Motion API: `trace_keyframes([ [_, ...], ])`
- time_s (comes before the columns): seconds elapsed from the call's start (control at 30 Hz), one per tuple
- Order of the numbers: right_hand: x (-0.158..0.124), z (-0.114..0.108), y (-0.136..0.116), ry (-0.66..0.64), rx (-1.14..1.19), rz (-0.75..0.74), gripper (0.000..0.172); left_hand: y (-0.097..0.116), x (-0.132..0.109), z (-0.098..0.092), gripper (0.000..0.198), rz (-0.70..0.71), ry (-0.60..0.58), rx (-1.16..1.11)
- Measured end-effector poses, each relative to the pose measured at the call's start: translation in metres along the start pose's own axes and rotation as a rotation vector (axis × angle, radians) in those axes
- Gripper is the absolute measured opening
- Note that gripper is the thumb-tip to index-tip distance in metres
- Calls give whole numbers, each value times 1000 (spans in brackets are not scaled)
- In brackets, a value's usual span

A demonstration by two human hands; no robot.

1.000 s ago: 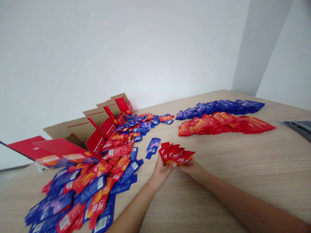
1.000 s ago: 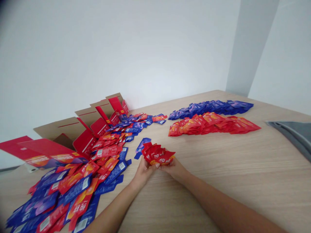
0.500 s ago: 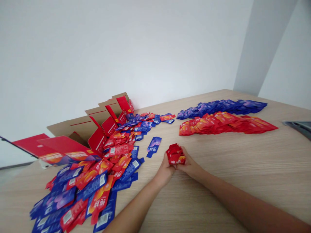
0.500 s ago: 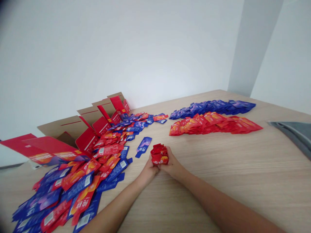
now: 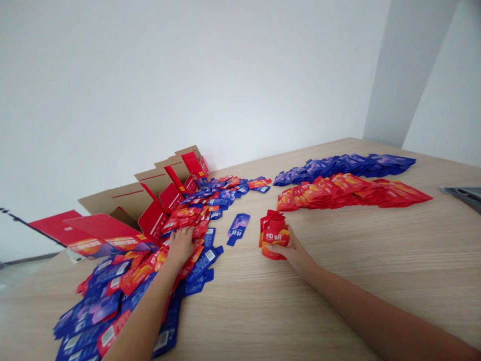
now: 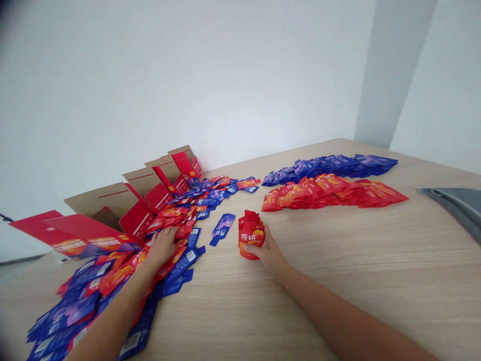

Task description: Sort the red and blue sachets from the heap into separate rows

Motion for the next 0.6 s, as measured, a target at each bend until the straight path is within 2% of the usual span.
trace_keyframes([
  [0.07, 0, 0, -2, 8, 22, 22, 60, -3, -1, -5, 40, 37, 41, -52],
  [0.13, 0, -1, -4, 11, 48, 48, 60, 8, -1, -13, 37, 21, 125, -216],
  [0.2, -2, -1, -6, -1, 82, 94, 56, 33, -1, -20, 34, -38, 224, -493],
  [0.27, -4, -1, -9, -39, 119, 138, 46, 69, -3, -21, 30, -85, 261, -860],
  [0.3, -5, -1, -10, -65, 140, 152, 42, 91, -5, -19, 28, -61, 203, -1068],
  [0.37, -6, 0, -13, -125, 176, 154, 35, 133, -10, -10, 27, -31, 5, -1455],
  [0.43, -8, 1, -16, -166, 184, 154, 33, 170, -17, -2, 32, -30, -174, -1705],
  [0.5, -8, 2, -18, -160, 173, 154, 34, 195, -24, 2, 37, -50, -235, -1832],
  [0.6, -7, 1, -17, -136, 164, 136, 35, 212, -30, 4, 38, -88, -202, -1894],
])
Point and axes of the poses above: each hand's wrist, its own x-axis towards the middle knuckle, its own z-axis out of the palm, y = z × x, the point moved 1 cm from there along x, towards the middle knuckle, and after that the axes turned 2 degrees about -y, right-handed, at the moved point
